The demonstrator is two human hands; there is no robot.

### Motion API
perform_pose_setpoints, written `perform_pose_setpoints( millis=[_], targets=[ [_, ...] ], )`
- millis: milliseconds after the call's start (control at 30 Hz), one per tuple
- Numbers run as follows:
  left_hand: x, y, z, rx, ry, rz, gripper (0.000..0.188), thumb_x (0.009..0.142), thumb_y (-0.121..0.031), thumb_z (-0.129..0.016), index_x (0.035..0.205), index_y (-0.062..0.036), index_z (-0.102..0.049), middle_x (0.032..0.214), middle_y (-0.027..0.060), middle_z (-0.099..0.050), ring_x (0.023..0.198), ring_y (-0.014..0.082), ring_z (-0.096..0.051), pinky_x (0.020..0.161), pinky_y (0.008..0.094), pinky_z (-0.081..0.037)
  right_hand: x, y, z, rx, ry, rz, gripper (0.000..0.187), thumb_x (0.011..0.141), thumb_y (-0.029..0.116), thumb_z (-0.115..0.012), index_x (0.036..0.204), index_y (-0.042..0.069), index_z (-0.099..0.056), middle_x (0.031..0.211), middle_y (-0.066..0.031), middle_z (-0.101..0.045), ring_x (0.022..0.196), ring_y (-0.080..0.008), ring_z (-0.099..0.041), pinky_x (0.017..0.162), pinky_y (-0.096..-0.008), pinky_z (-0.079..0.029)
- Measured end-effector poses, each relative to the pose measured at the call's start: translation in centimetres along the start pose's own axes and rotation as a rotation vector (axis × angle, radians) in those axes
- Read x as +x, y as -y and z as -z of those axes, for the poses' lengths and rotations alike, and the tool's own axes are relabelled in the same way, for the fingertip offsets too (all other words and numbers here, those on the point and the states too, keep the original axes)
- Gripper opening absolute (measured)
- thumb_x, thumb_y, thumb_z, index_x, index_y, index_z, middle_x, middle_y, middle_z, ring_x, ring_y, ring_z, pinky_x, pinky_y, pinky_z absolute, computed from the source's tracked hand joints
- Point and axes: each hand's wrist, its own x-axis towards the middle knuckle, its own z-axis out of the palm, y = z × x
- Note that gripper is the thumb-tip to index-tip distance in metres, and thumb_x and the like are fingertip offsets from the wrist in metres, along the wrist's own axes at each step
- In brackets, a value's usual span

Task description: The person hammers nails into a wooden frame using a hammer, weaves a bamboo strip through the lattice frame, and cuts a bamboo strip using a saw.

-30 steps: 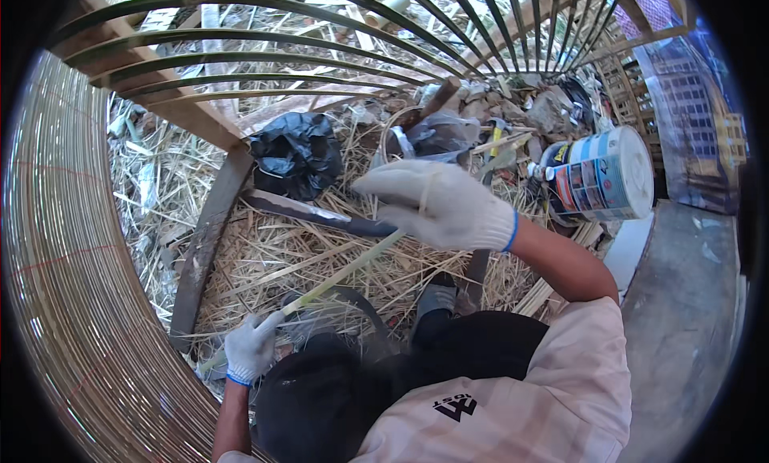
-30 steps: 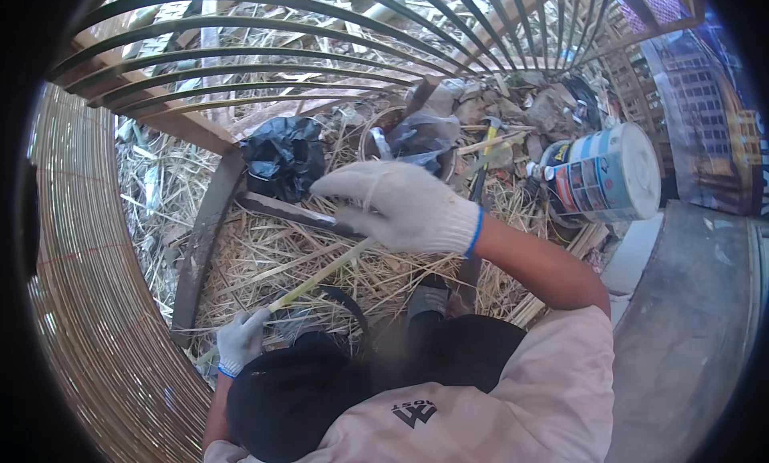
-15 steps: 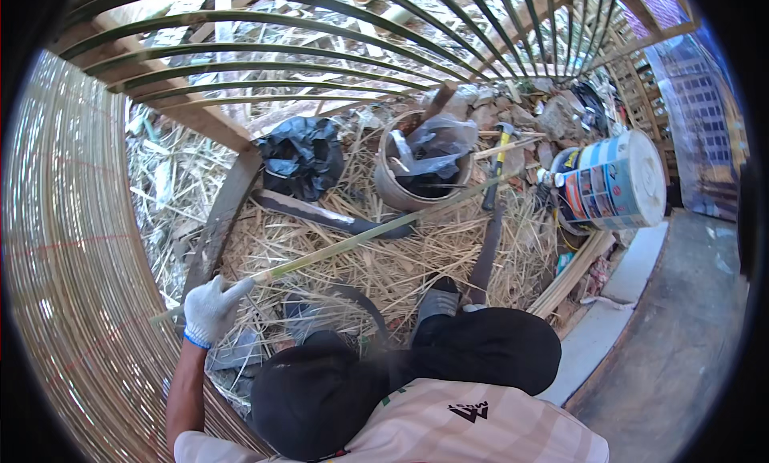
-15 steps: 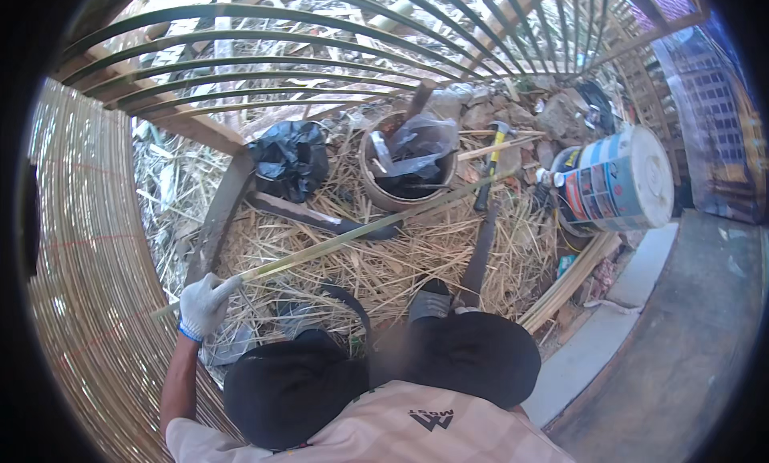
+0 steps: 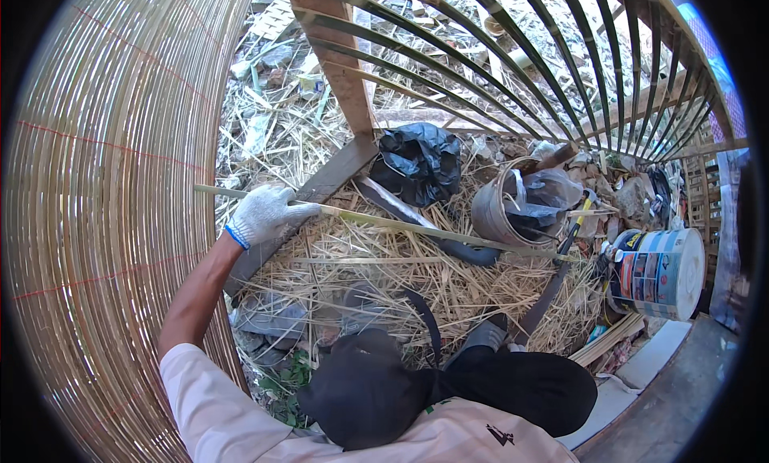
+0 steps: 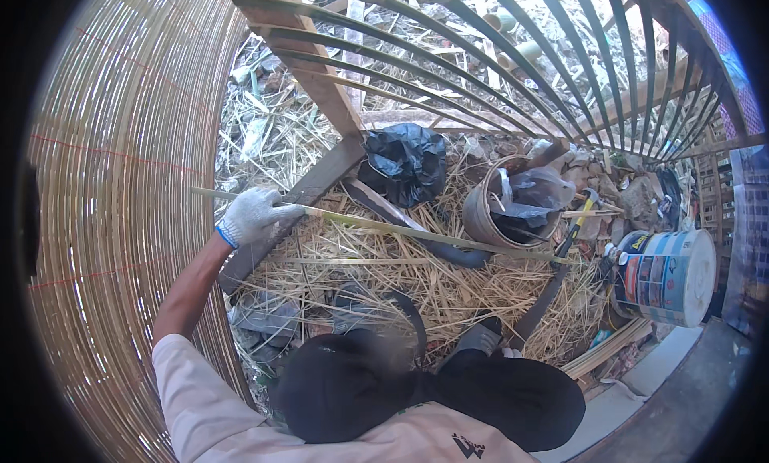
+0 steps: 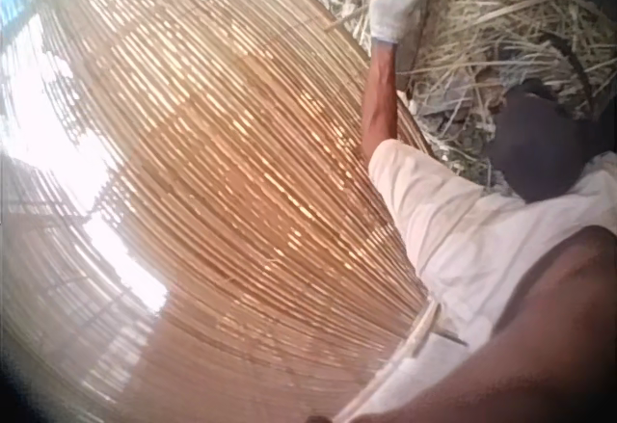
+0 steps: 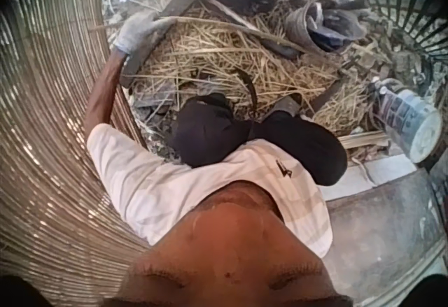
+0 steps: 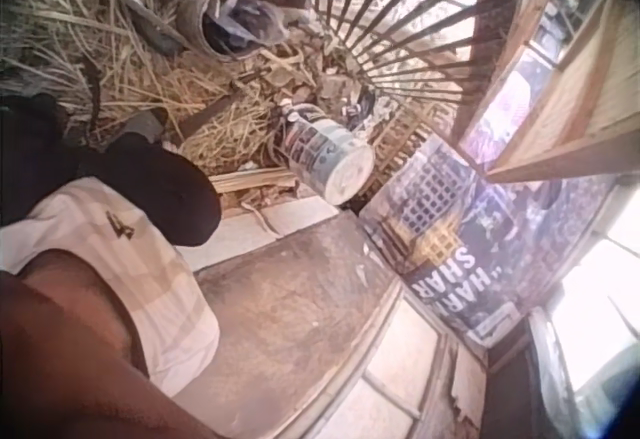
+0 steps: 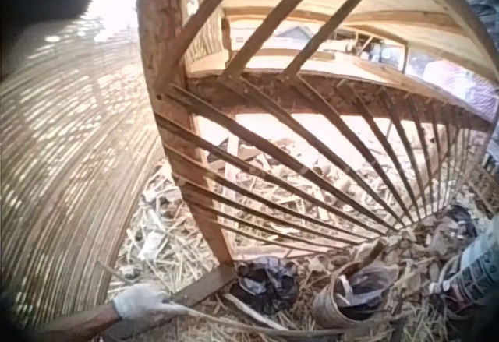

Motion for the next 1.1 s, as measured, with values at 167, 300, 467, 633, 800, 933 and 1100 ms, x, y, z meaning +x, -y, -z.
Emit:
perform_pose_setpoints(
  millis=[167,300,467,633,800,933,1100],
  targets=[
    [-1.0,2.1,-2.7,0.005,-0.003,0.015,0.081,0.080,-0.002,-0.069,0.146,-0.0466,-0.057,0.091,0.0080,-0.061,0.076,0.0299,-0.067,0.067,0.0435,-0.058,-0.2,0.4,-0.1,-0.020,-0.045,0.004,0.033,0.097,0.025,-0.069,0.123,0.005,-0.066,0.120,-0.0207,-0.070,0.112,-0.0390,-0.069,0.096,-0.0454,-0.054],
    [-0.9,3.4,-4.4,-0.011,-0.027,-0.013,0.077,0.081,-0.003,-0.068,0.144,-0.0453,-0.059,0.091,0.0073,-0.062,0.078,0.0291,-0.067,0.068,0.0424,-0.058,-0.7,0.5,-0.2,-0.037,-0.077,0.006,0.034,0.097,0.025,-0.069,0.124,0.005,-0.065,0.121,-0.0212,-0.069,0.112,-0.0390,-0.069,0.096,-0.0454,-0.054],
    [0.6,4.8,-5.1,-0.029,-0.086,-0.022,0.055,0.085,-0.005,-0.065,0.130,-0.0370,-0.069,0.085,0.0068,-0.059,0.077,0.0291,-0.063,0.069,0.0437,-0.053,-2.1,0.2,-0.3,-0.044,-0.134,0.002,0.035,0.097,0.025,-0.070,0.125,0.005,-0.065,0.123,-0.0217,-0.069,0.112,-0.0390,-0.069,0.097,-0.0455,-0.053],
    [1.5,5.3,-5.7,-0.101,0.020,-0.015,0.047,0.086,-0.009,-0.066,0.128,-0.0287,-0.070,0.087,0.0104,-0.058,0.081,0.0328,-0.062,0.074,0.0449,-0.052,-2.9,-0.1,-1.3,-0.064,-0.186,-0.003,0.037,0.096,0.026,-0.071,0.126,0.005,-0.064,0.124,-0.0223,-0.068,0.113,-0.0390,-0.068,0.097,-0.0455,-0.053],
    [1.6,6.1,-7.0,-0.116,0.003,-0.034,0.046,0.084,-0.006,-0.065,0.126,-0.0236,-0.069,0.087,0.0106,-0.057,0.082,0.0333,-0.061,0.072,0.0464,-0.050,-2.9,-0.1,-2.6,-0.079,-0.213,-0.006,0.039,0.096,0.026,-0.071,0.127,0.005,-0.064,0.125,-0.0229,-0.067,0.114,-0.0390,-0.068,0.098,-0.0455,-0.052],
    [1.5,6.5,-7.8,-0.132,-0.030,-0.050,0.046,0.083,-0.004,-0.065,0.125,-0.0219,-0.069,0.087,0.0105,-0.058,0.082,0.0330,-0.060,0.072,0.0466,-0.049,-2.9,-0.3,-3.5,-0.101,-0.234,0.007,0.040,0.096,0.026,-0.072,0.128,0.004,-0.063,0.126,-0.0234,-0.067,0.114,-0.0391,-0.068,0.099,-0.0455,-0.052],
    [1.5,6.4,-8.0,-0.157,-0.069,-0.062,0.045,0.083,-0.003,-0.065,0.125,-0.0192,-0.070,0.087,0.0103,-0.058,0.086,0.0332,-0.060,0.074,0.0469,-0.049,-3.2,-1.8,-5.0,-0.158,-0.255,0.059,0.042,0.095,0.026,-0.072,0.129,0.004,-0.062,0.127,-0.0239,-0.066,0.115,-0.0391,-0.067,0.099,-0.0455,-0.052]
  ],
)
